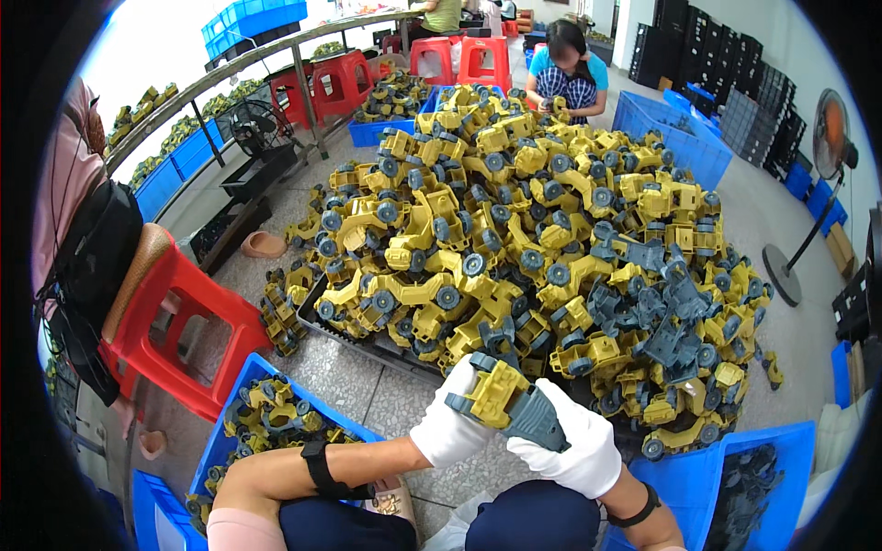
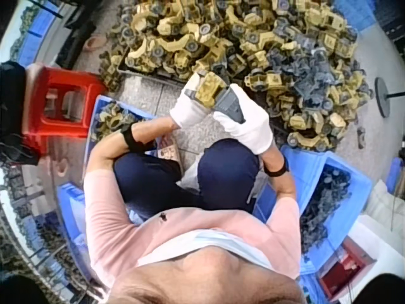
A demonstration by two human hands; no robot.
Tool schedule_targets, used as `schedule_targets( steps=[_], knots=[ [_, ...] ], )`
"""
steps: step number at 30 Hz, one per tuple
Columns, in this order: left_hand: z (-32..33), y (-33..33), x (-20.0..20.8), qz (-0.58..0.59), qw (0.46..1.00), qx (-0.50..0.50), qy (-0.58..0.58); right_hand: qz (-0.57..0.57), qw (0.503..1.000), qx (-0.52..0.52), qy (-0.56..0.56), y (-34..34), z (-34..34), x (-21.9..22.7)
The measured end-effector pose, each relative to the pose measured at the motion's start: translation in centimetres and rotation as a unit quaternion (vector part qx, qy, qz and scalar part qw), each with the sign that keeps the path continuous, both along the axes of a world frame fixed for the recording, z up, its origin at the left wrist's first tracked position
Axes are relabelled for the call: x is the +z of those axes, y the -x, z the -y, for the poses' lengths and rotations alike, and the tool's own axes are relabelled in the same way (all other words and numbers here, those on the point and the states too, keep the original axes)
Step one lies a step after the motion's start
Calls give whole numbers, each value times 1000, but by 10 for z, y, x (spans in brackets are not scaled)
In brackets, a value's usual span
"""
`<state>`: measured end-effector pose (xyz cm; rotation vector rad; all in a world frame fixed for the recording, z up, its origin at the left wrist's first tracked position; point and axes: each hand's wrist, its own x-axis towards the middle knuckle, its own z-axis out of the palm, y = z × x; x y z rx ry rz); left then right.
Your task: Assembling plastic toy excavator parts at a factory workstation.
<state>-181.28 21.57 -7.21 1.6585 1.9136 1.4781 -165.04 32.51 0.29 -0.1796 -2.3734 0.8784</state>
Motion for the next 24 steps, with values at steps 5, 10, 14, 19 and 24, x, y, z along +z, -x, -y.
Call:
schedule_targets(
  steps=[5, 10, 14, 19, 24],
  knots=[
    [4, 1, -7, 583, 800, -120, -72, 23, 998, 31, 41, 2, -4, -2],
    [-3, 5, 9, -119, 992, -10, 43, 32, 998, 41, 27, 2, -9, -4],
    [5, -6, 40, 289, 949, -122, 43, 0, 990, -3, 141, 18, -2, -1],
    [5, 10, 78, 378, 895, -202, 125, -18, 999, -49, 14, 42, -21, 10],
    [9, 7, 84, 590, 778, -172, 132, -123, 986, 13, 115, 66, -13, 10]
  ],
)
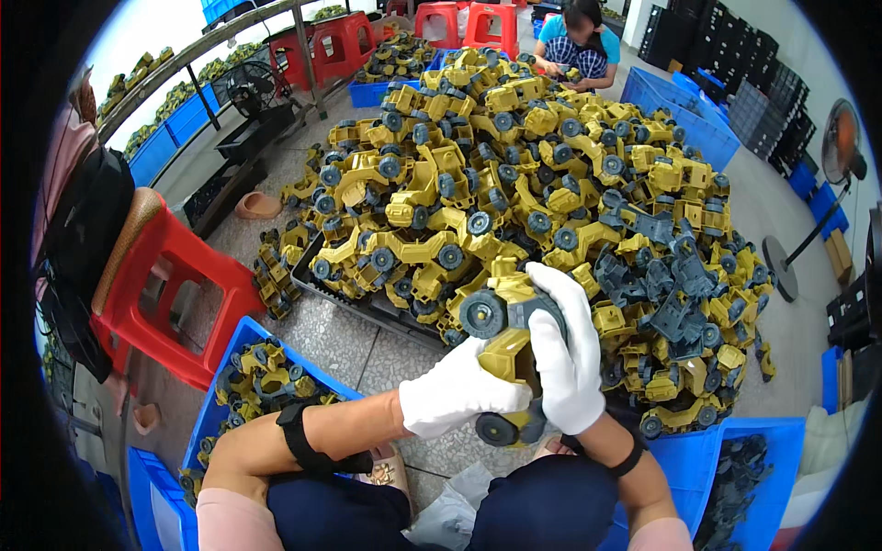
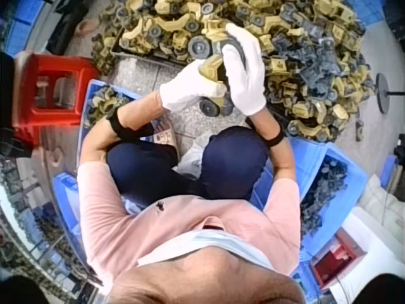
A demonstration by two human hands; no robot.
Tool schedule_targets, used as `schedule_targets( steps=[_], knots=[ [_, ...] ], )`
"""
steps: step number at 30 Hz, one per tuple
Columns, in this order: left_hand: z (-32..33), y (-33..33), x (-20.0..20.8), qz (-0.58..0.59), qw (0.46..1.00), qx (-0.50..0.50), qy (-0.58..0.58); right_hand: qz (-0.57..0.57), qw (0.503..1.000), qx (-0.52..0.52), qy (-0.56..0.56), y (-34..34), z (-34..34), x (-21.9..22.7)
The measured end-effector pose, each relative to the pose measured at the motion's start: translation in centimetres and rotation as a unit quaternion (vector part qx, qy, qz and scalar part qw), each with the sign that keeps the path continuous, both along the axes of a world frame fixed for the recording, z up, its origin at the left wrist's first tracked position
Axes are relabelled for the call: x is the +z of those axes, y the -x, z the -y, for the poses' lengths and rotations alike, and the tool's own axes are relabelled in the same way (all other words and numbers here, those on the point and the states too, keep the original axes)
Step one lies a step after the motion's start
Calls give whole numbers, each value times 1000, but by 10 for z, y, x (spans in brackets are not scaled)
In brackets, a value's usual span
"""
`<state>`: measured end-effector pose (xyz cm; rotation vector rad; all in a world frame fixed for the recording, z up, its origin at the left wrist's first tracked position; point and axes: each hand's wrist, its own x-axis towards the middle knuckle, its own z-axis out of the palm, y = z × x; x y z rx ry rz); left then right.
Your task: Assembling plastic toy excavator parts at a factory workstation.
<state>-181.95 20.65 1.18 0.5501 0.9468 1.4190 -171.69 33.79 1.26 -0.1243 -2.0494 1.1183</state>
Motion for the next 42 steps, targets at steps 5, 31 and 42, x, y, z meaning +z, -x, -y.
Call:
schedule_targets(
  steps=[5, 31, 42],
  knots=[
    [3, 6, -5, 38, 997, 36, -48, -13, 998, -6, -58, 16, 6, 6],
    [474, 138, -126, -500, 465, 181, 708, 434, 820, 347, 133, -17, 41, -18],
    [479, 166, -113, -576, 358, 8, 735, 472, 780, 400, 98, -6, 34, -16]
  ],
)
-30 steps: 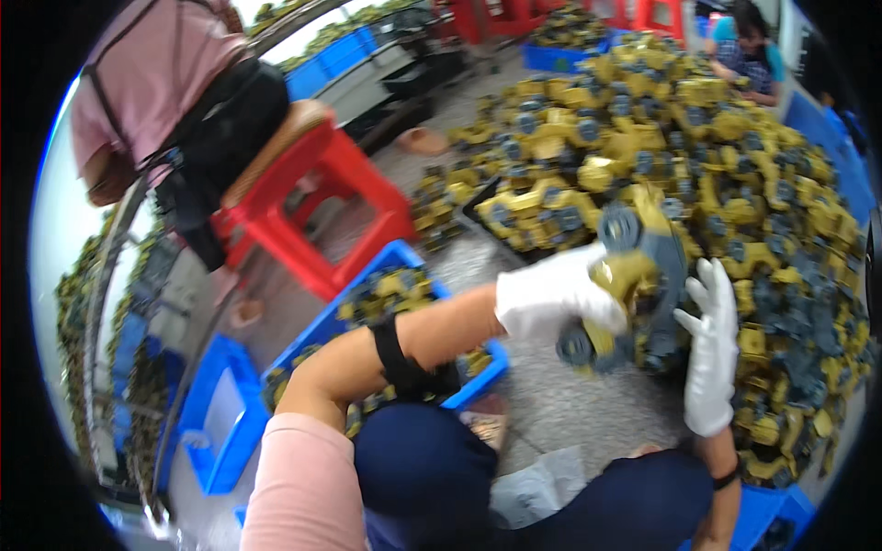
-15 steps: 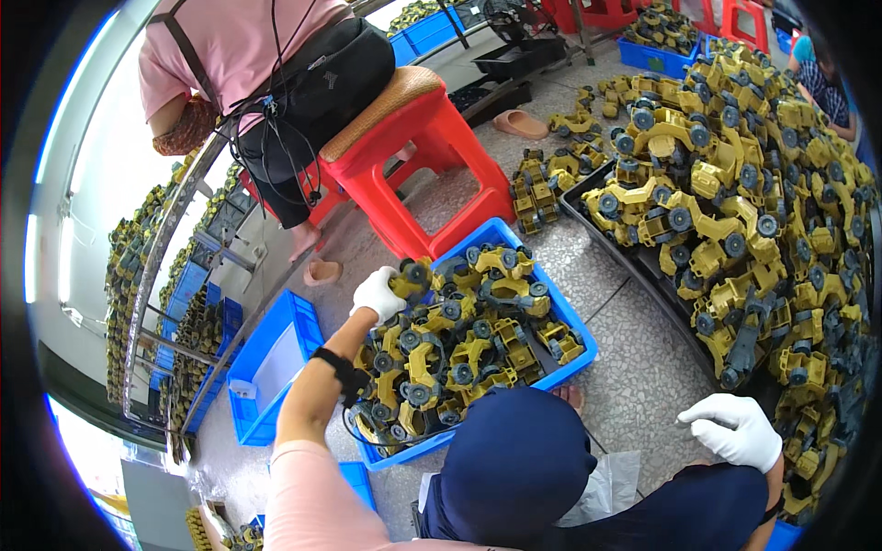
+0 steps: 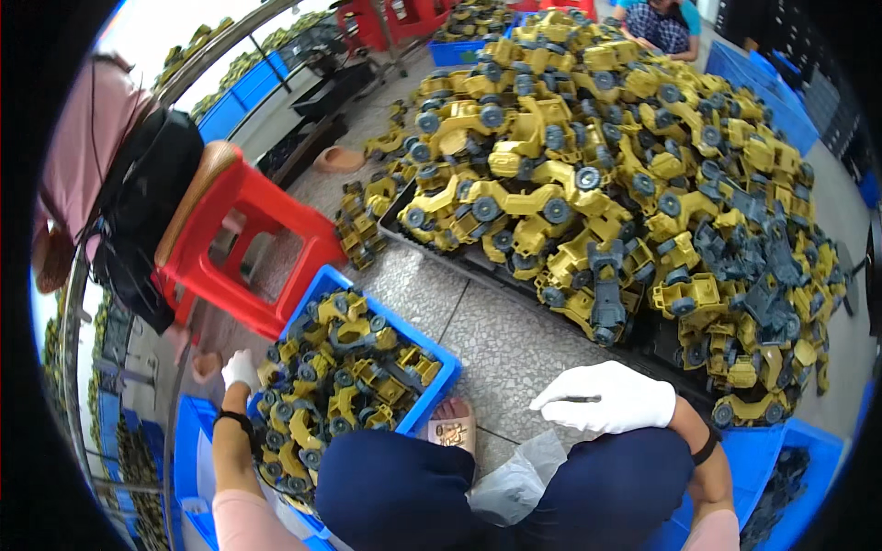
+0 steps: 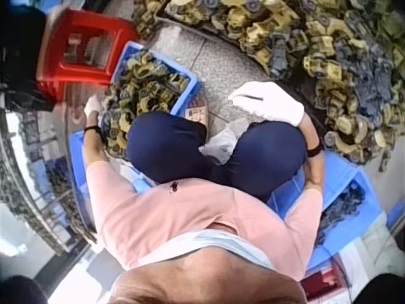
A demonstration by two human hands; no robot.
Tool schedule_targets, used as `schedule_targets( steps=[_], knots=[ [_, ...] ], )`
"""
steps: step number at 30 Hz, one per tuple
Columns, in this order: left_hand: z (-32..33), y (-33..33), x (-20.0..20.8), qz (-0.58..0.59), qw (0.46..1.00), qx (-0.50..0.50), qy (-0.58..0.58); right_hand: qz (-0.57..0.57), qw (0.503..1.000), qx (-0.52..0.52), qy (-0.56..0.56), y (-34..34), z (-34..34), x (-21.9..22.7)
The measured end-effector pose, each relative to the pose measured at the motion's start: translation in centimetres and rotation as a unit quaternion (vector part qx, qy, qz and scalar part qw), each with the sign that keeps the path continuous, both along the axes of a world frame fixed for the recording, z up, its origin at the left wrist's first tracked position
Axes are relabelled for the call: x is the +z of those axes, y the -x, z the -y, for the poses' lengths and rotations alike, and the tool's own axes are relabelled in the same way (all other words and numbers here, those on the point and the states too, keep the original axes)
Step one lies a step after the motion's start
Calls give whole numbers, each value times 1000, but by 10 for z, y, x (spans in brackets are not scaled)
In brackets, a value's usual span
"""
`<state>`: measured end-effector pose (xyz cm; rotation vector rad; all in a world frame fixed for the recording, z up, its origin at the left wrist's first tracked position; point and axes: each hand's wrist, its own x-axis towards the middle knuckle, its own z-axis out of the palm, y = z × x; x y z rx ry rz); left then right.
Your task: Assembling plastic toy excavator parts at a factory workstation.
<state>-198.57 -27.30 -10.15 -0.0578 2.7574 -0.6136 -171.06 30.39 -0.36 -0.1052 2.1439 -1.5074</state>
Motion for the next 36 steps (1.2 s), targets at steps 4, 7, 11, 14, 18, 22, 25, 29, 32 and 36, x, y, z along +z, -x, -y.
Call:
schedule_targets(
  steps=[4, 7, 11, 14, 18, 22, 25, 29, 32, 36],
  knots=[
    [49, 32, -54, 7, 996, 8, -91, -9, 1000, 21, 1, -4, -5, 2],
    [-47, 30, -17, -121, 991, -2, -64, -9, 1000, 23, 9, -6, -13, -3],
    [-164, 53, 4, -254, 856, -383, -238, -14, 999, 36, -16, 5, -10, -3],
    [-235, 78, -2, -170, 863, -353, -320, 36, 999, 22, 4, 15, -10, -8],
    [-263, 163, -50, -78, 929, -75, -354, 151, 982, -61, 99, 23, -7, -15],
    [-276, 213, -105, -112, 882, 95, -447, 208, 970, -73, 101, 34, -21, -32],
    [-246, 258, -150, -145, 823, 169, -522, 237, 967, -32, 84, 53, -30, -48],
    [-235, 287, -177, -129, 854, 179, -471, 259, 965, 21, 19, 86, -34, -61],
    [-281, 272, -151, -89, 884, 229, -397, 267, 963, 11, 13, 96, -37, -73],
    [-302, 266, -144, -154, 872, 282, -370, 276, 961, 9, 17, 104, -41, -88]
  ],
)
